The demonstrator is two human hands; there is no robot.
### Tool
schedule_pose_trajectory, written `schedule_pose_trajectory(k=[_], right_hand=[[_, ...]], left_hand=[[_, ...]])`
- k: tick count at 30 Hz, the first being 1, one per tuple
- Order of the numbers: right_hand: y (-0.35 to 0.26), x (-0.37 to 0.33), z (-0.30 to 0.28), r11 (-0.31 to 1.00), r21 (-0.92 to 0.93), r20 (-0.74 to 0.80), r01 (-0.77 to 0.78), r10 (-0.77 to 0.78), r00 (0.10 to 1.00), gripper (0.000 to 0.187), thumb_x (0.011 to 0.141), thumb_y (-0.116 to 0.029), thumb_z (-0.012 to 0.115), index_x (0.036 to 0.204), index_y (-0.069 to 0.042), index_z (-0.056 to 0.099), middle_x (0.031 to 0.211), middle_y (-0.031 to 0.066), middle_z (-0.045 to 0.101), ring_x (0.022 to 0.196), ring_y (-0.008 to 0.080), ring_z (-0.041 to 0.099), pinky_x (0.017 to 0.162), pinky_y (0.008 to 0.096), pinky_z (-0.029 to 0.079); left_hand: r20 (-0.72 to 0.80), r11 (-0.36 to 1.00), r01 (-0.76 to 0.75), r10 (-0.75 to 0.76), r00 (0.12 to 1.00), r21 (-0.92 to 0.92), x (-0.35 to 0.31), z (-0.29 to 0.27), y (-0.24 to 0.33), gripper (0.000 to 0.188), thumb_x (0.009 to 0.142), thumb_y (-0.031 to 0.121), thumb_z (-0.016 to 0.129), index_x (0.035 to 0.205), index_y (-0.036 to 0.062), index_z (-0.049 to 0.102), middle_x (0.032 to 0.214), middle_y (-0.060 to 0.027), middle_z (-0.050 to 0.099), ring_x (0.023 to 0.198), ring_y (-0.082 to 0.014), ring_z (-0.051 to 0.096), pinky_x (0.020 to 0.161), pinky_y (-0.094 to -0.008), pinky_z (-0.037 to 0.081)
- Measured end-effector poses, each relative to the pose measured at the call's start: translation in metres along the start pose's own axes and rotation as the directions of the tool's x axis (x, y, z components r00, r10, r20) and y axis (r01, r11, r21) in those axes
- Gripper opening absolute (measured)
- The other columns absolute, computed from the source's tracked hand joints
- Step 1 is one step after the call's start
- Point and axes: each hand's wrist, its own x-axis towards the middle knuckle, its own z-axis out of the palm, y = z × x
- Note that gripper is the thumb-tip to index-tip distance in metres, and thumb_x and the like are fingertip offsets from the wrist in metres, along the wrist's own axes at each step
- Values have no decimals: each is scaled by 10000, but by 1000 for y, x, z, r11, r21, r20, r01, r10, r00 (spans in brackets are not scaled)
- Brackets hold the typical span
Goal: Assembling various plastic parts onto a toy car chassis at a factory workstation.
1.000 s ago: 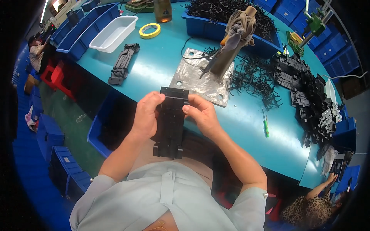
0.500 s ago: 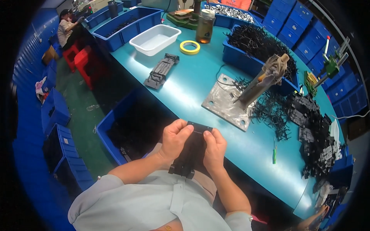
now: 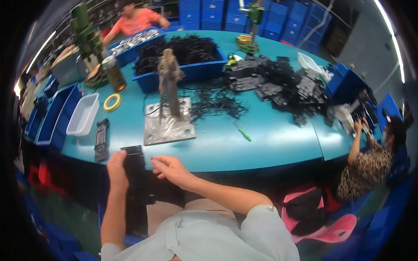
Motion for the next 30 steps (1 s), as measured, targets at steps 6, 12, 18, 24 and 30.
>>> schedule_pose_trajectory(k=[6,12,18,24,30], right_hand=[[-42,-31,-83,995,-97,-54,-26,21,998,299,938,-232,541,1116,3,590,994,83,629,814,128,615,716,270,514],[-82,-77,-181,975,-213,-389,62,-143,910,264,930,-197,541,1071,15,612,932,68,640,754,113,599,689,264,513],[-113,-141,-312,924,-280,-886,260,-353,300,156,890,-152,554,894,-7,613,747,58,612,564,104,534,495,235,452],[-134,-217,-481,861,-470,-875,194,-424,-234,237,886,-232,606,886,4,596,766,63,607,632,120,567,518,249,483],[-164,-211,-546,874,-111,-993,472,-116,-18,873,721,-470,760,1280,95,397,1273,252,420,1124,360,483,910,426,444]], left_hand=[[66,983,-31,19,998,179,112,-19,15,233,901,187,580,720,41,598,694,47,533,649,-40,441,569,-232,346],[211,744,-273,179,961,610,211,-66,-12,333,910,259,574,718,-14,583,638,23,474,631,-72,394,555,-273,327],[213,618,-325,249,945,716,246,-107,-40,333,895,246,585,970,-76,626,849,-103,631,781,-157,569,722,-288,448],[14,512,-265,443,897,817,209,-88,-37,448,895,198,571,1242,-74,491,1110,-183,593,975,-229,582,859,-320,461],[12,658,-302,407,914,690,91,-85,-56,256,911,94,533,1124,-48,545,1108,-131,573,1021,-203,537,898,-312,430]])
